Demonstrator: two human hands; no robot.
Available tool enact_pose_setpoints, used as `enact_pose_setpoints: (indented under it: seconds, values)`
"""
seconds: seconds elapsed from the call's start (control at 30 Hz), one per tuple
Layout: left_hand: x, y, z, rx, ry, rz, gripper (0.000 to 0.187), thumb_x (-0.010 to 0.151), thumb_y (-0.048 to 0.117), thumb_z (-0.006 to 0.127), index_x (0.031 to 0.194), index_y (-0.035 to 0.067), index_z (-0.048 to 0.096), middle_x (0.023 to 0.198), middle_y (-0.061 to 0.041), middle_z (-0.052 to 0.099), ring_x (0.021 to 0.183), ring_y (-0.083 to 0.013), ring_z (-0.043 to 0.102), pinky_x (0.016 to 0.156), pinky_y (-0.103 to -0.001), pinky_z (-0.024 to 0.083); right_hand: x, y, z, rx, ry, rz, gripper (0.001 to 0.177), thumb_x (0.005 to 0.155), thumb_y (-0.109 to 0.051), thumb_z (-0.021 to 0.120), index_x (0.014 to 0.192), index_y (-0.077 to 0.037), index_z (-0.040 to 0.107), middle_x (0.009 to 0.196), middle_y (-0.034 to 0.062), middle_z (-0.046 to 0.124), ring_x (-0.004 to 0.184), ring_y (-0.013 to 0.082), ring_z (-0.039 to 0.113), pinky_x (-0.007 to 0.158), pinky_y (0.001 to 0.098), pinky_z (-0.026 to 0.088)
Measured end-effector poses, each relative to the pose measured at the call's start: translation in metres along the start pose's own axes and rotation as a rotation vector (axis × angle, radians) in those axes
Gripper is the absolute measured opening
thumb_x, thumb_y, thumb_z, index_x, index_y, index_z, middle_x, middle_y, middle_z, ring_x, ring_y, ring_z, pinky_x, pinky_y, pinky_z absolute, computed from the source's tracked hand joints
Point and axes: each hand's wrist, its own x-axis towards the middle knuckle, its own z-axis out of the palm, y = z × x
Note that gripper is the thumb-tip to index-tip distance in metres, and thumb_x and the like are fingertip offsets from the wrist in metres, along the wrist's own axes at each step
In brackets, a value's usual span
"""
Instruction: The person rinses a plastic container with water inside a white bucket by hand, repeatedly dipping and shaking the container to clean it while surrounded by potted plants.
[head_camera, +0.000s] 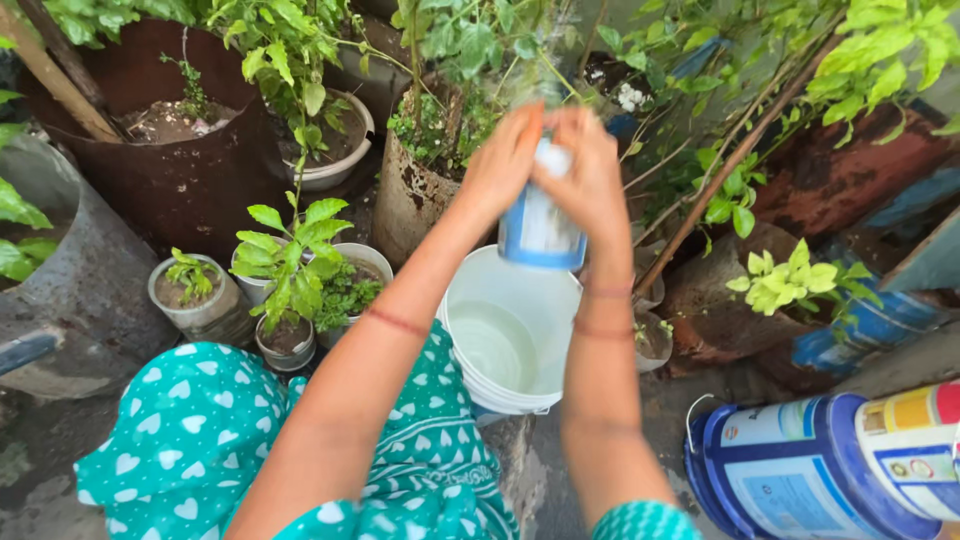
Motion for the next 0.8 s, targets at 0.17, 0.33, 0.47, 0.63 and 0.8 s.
enact_pose_setpoints:
  seconds: [0.17, 0.33, 0.47, 0.63, 0.8]
  values:
    - [-0.076, -0.124, 0.087, 0.068, -0.159, -0.107, 0.061, 0.109, 0.044, 0.034, 0.142, -0.003, 0.053, 0.152, -0.025, 0.05, 0.145, -0.0373, 0.044, 0.122, -0.042, 0.033, -0.116, 0.088, 0.066, -0.078, -0.124, 0.345, 0.029, 0.077, -0.018, 0.08, 0.103, -0.007, 0.073, 0.104, 0.0142, 0.072, 0.093, 0.0342, 0.072, 0.086, 0.042, 0.057]
    - [-0.169, -0.237, 0.154, 0.165, -0.337, -0.324, 0.065, 0.107, 0.043, 0.034, 0.143, -0.009, 0.048, 0.15, -0.033, 0.046, 0.143, -0.0468, 0.039, 0.121, -0.047, 0.028, -0.231, 0.175, 0.167, -0.359, -0.824, 0.877, 0.05, 0.08, -0.028, 0.072, 0.13, -0.026, 0.068, 0.131, 0.0128, 0.065, 0.116, 0.0376, 0.058, 0.094, 0.0664, 0.035]
    - [-0.217, -0.243, 0.157, 0.418, -0.565, -0.388, 0.057, 0.104, 0.033, 0.037, 0.143, -0.006, 0.05, 0.15, -0.026, 0.048, 0.142, -0.0414, 0.042, 0.118, -0.053, 0.032, -0.282, 0.202, 0.213, -0.084, -1.029, 0.607, 0.038, 0.083, -0.027, 0.069, 0.12, -0.02, 0.074, 0.121, 0.0172, 0.071, 0.113, 0.036, 0.067, 0.098, 0.0436, 0.052]
    - [-0.239, -0.198, 0.131, 0.813, -0.843, -0.379, 0.054, 0.095, 0.019, 0.049, 0.145, -0.001, 0.048, 0.15, -0.014, 0.046, 0.137, -0.0321, 0.046, 0.108, -0.059, 0.038, -0.299, 0.203, 0.256, -0.182, -1.377, 0.394, 0.031, 0.081, -0.024, 0.068, 0.107, -0.012, 0.08, 0.121, 0.0181, 0.072, 0.112, 0.037, 0.068, 0.097, 0.044, 0.053]
    - [-0.23, -0.174, 0.119, 0.904, -1.007, -0.39, 0.05, 0.096, 0.024, 0.053, 0.142, 0.002, 0.054, 0.155, -0.014, 0.042, 0.142, -0.0332, 0.041, 0.112, -0.057, 0.035, -0.324, 0.189, 0.263, -0.275, -1.292, 0.557, 0.032, 0.087, -0.033, 0.067, 0.107, -0.01, 0.078, 0.118, 0.0215, 0.071, 0.114, 0.0372, 0.068, 0.098, 0.0474, 0.052]
